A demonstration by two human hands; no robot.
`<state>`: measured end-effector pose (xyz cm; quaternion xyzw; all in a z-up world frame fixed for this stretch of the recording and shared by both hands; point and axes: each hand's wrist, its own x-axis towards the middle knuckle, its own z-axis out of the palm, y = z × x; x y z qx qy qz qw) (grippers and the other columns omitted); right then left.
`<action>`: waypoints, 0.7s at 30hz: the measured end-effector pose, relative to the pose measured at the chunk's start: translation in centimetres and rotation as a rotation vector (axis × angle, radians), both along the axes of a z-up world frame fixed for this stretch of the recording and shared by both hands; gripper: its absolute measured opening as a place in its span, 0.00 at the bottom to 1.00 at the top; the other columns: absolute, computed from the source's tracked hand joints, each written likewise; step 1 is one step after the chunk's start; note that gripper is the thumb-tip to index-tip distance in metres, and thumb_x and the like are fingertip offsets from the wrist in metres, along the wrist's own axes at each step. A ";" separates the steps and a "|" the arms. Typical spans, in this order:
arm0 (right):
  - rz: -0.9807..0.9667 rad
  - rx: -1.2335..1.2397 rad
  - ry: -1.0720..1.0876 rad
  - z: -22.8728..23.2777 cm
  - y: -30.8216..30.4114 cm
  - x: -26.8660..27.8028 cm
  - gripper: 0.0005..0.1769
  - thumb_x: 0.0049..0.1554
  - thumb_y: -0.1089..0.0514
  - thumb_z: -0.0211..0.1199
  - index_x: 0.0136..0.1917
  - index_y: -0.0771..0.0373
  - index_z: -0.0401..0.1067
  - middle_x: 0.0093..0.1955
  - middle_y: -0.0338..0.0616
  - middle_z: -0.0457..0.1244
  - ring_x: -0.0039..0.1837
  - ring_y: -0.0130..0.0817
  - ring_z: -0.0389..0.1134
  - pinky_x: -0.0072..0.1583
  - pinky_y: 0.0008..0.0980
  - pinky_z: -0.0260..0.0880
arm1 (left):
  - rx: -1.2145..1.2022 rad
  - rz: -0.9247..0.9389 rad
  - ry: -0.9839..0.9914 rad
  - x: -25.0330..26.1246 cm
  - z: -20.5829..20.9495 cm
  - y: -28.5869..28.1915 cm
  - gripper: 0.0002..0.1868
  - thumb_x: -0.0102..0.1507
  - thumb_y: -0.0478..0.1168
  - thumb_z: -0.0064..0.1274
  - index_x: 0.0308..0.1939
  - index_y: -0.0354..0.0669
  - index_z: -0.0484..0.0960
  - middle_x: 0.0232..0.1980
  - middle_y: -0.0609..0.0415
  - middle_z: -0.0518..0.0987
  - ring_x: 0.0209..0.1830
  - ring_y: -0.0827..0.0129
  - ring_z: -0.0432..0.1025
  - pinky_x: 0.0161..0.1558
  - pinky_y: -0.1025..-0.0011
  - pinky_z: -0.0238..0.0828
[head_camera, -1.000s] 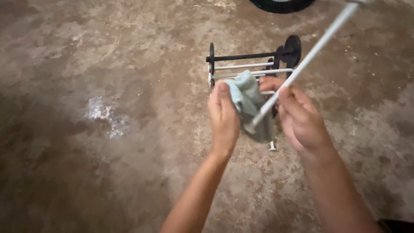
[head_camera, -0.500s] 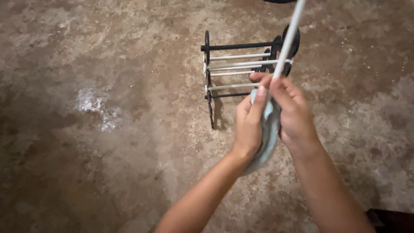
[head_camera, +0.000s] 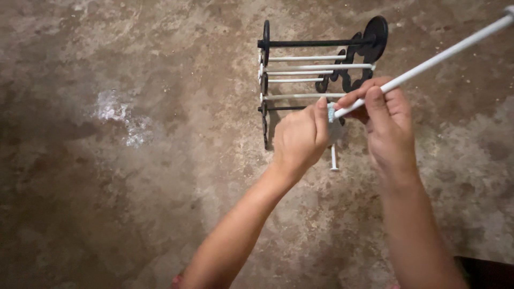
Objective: The person assembles a wall-mounted rack by inserting white plastic rods into a black metal frame. They wipe each rod with a cloth before insertion and continue until all rods are placed. The completed rack is then mounted on a wall.
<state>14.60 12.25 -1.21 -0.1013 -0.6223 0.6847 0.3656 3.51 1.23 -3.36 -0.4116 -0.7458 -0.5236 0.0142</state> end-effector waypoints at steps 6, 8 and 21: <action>-0.072 0.141 -0.153 0.4 0.9 0.3 0.13 0.77 0.51 0.49 0.54 0.61 0.66 0.49 0.45 0.69 0.52 0.32 0.72 0.54 0.30 0.75 | -0.262 0.085 0.062 -0.6 0.0 0.4 0.31 0.71 0.55 0.37 0.24 0.42 0.85 0.23 0.39 0.78 0.25 0.42 0.75 0.32 0.51 0.71; -0.068 0.218 -0.198 0.6 0.7 -0.2 0.13 0.76 0.53 0.49 0.54 0.62 0.67 0.47 0.46 0.68 0.51 0.33 0.72 0.52 0.29 0.77 | -0.344 0.029 -0.038 -1.4 -0.6 0.4 0.32 0.70 0.58 0.38 0.24 0.43 0.86 0.21 0.42 0.78 0.23 0.47 0.76 0.31 0.55 0.71; -0.088 0.188 -0.256 0.8 1.2 -0.7 0.12 0.74 0.55 0.46 0.54 0.64 0.64 0.46 0.47 0.68 0.48 0.32 0.74 0.51 0.29 0.80 | 0.324 -0.149 -0.658 -2.2 -1.3 -0.2 0.15 0.64 0.49 0.57 0.42 0.40 0.84 0.34 0.59 0.82 0.30 0.79 0.73 0.32 0.76 0.71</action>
